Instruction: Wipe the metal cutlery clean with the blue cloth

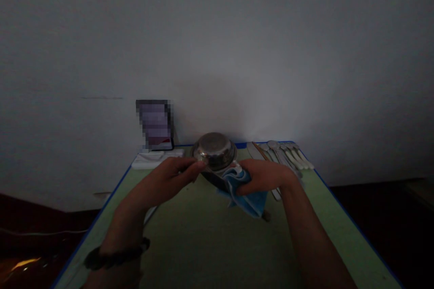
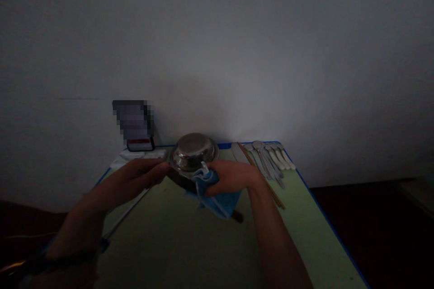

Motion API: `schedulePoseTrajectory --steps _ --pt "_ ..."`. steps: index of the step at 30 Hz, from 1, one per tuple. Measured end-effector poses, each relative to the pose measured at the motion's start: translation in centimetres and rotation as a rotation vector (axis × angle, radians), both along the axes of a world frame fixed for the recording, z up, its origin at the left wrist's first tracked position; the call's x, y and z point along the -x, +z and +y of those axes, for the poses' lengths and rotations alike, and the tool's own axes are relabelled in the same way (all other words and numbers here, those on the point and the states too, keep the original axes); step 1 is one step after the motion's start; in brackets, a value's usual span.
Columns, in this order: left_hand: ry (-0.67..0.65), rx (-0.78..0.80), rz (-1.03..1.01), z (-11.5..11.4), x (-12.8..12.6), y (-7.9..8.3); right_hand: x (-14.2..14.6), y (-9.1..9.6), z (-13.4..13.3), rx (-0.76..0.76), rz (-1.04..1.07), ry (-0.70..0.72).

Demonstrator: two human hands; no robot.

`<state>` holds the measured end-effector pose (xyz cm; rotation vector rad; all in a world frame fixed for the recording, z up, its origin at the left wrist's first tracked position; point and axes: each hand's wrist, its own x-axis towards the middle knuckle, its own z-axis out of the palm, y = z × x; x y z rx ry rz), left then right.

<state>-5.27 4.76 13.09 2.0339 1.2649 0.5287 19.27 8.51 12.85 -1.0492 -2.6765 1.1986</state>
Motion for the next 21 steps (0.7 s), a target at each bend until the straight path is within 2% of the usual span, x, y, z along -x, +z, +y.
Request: schedulePoseTrajectory --steps 2,7,13,16,21 --pt "-0.005 -0.005 0.036 0.1 -0.1 -0.2 -1.4 0.2 0.1 -0.006 0.013 -0.071" --pt "-0.024 0.006 0.144 0.4 -0.1 -0.5 -5.1 -0.5 0.8 -0.048 0.045 -0.366" --pt "-0.027 0.005 0.221 0.6 -0.6 -0.7 -6.4 -2.8 2.4 -0.122 -0.076 -0.628" --pt "-0.045 -0.005 0.201 0.5 -1.1 -0.6 -6.4 -3.9 3.0 -0.085 -0.109 -0.712" --pt "-0.057 0.014 0.214 0.5 -1.4 -0.9 -6.2 -5.0 3.5 -0.115 -0.139 -0.74"
